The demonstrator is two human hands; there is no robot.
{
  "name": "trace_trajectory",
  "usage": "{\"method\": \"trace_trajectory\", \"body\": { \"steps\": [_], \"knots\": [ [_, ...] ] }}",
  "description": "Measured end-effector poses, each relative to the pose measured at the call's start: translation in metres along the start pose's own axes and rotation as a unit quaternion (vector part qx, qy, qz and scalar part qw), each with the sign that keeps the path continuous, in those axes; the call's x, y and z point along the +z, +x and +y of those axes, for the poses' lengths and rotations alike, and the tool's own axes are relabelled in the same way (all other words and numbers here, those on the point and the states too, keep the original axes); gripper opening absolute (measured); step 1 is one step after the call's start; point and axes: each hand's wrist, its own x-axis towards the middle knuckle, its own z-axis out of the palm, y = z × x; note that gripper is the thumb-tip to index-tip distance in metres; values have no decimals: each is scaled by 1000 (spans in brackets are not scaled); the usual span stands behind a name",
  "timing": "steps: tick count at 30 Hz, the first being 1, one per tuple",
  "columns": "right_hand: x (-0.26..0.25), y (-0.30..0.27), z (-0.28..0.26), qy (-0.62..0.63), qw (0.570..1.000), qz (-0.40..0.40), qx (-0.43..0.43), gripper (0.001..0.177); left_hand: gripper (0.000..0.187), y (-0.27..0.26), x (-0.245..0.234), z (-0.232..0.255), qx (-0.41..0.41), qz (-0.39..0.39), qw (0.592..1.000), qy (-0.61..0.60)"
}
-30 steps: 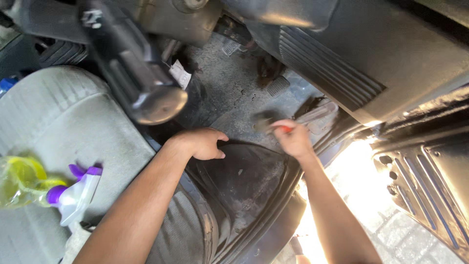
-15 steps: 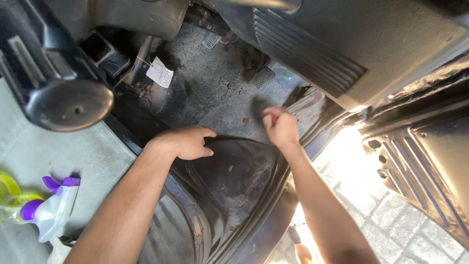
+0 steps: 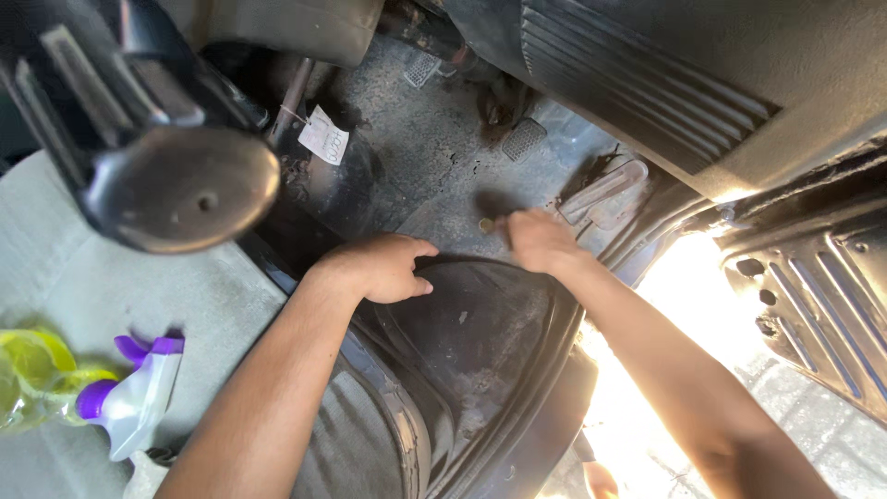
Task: The person cleans the interior floor and seat of a vehicle using a brush and a cloth. They scrub debris from the floor mat area with the brush and wipe down the car seat with a cloth.
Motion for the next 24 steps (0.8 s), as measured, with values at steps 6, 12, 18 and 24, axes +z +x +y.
{"method": "trace_trajectory", "body": {
  "steps": [6,12,18,24],
  "knots": [
    [-32,47,72,-29,977,99,188,24,53,-1,3,-1,12,18,999,23],
    [-17,112,123,-24,959,263,101,32,54,5,0,-2,9,27,999,20],
    [-10,57,59,-23,999,-11,33,15,55,2,-2,1,-1,18,1000,15],
    [-46,0,45,55,986,-102,119,41,54,2,-1,0,14,24,1000,15]
  ]
}}
